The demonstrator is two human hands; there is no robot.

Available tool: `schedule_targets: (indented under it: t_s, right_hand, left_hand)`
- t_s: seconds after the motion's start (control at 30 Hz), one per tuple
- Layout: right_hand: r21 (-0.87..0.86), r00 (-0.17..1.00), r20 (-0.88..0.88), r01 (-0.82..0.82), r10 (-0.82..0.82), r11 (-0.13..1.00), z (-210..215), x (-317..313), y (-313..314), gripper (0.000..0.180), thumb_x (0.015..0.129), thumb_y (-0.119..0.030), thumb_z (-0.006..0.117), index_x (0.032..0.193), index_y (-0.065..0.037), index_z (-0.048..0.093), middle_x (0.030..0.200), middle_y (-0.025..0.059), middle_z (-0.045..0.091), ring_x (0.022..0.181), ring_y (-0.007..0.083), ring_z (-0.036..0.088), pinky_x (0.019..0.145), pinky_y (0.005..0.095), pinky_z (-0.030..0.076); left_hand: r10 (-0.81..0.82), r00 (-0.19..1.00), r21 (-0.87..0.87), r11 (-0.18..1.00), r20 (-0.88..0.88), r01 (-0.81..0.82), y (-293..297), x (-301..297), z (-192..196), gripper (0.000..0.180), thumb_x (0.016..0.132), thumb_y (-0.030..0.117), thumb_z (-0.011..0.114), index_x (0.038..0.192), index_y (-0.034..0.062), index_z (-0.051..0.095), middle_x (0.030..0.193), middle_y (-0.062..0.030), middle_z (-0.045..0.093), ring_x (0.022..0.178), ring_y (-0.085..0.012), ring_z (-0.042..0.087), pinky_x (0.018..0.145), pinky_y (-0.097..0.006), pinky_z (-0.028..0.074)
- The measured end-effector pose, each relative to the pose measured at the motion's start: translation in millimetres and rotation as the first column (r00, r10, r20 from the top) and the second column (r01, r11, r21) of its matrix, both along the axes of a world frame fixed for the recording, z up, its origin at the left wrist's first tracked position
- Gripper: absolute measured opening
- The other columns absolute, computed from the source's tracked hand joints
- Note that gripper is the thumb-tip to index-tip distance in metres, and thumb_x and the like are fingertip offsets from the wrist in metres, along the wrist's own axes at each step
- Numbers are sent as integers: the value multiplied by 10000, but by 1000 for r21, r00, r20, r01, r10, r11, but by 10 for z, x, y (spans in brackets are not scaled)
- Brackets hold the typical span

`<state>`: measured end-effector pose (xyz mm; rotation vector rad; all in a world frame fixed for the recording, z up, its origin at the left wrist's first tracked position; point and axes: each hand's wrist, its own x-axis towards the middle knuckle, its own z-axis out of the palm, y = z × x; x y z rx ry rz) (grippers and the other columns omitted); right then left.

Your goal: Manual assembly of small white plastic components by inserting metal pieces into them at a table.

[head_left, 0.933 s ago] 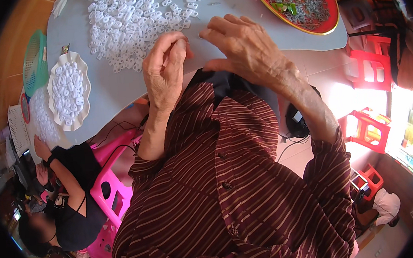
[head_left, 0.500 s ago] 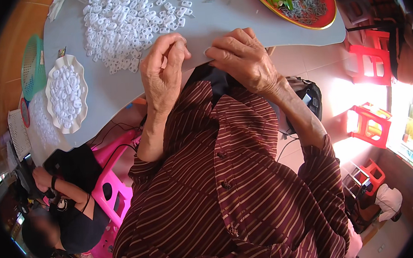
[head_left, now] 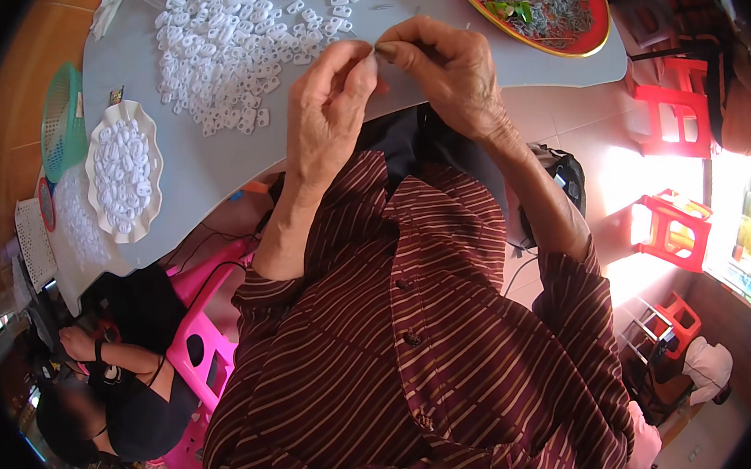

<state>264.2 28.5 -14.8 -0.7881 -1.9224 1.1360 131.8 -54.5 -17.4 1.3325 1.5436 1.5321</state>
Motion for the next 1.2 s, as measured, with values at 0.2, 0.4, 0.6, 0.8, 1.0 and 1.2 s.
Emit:
schedule_targets:
  t_s: [0.2, 0.4, 0.6, 0.8, 1.0, 1.2]
  right_hand:
    - [-208, 992, -125, -32, 6, 978, -27, -13, 21, 161, 879, -150, 614, 923, -9, 678, 673, 41, 630, 578, 68, 512, 539, 234, 430]
    - [-234, 995, -92, -68, 48, 970, -41, 35, 75, 198, 890, -174, 610, 939, 8, 670, 695, 27, 629, 628, 58, 524, 578, 217, 448]
    - [-155, 983, -153, -128, 104, 980, -49, 31, 111, 154, 872, -140, 630, 915, 4, 661, 753, 31, 648, 695, 70, 572, 639, 230, 479]
    - [99, 963, -138, -221, 233, 970, 57, 53, 123, 88, 837, -74, 642, 864, 9, 635, 814, 64, 661, 708, 124, 614, 662, 254, 495]
    - [-9, 988, 13, -156, 156, 988, 82, 8, 165, 108, 802, -42, 634, 897, 1, 662, 743, 76, 664, 612, 145, 619, 600, 252, 496]
    - [349, 933, 357, -173, 40, 921, 117, -264, 392, 109, 785, -88, 631, 836, -8, 685, 652, 141, 634, 566, 215, 630, 593, 309, 501]
  left_hand:
    - [4, 1000, 34, 999, -25, -3, 77, -5, -7, 183, 933, 183, 531, 920, 8, 582, 666, -2, 545, 626, -52, 488, 553, -206, 397]
    - [-24, 1000, -23, 999, -1, 24, 111, -20, 0, 204, 931, 182, 518, 928, -4, 602, 763, -22, 607, 685, -79, 529, 649, -221, 427]
    - [-7, 1000, 23, 1000, -12, 7, 113, 2, 14, 172, 923, 166, 524, 883, 11, 587, 652, -4, 559, 619, -57, 517, 576, -225, 422]
    - [-209, 457, -16, 897, 865, 441, 36, -110, 3, 284, 939, 230, 470, 855, -14, 591, 651, -74, 574, 681, -190, 593, 679, -317, 467]
    - [-242, 377, 71, 907, 894, 414, -106, -152, -66, 186, 908, 145, 528, 866, -25, 591, 674, -86, 572, 734, -236, 586, 675, -327, 474]
    - [-98, 661, -62, 975, 744, 214, -129, -112, 44, 109, 873, 90, 572, 890, -11, 608, 682, -68, 583, 737, -160, 584, 677, -284, 480]
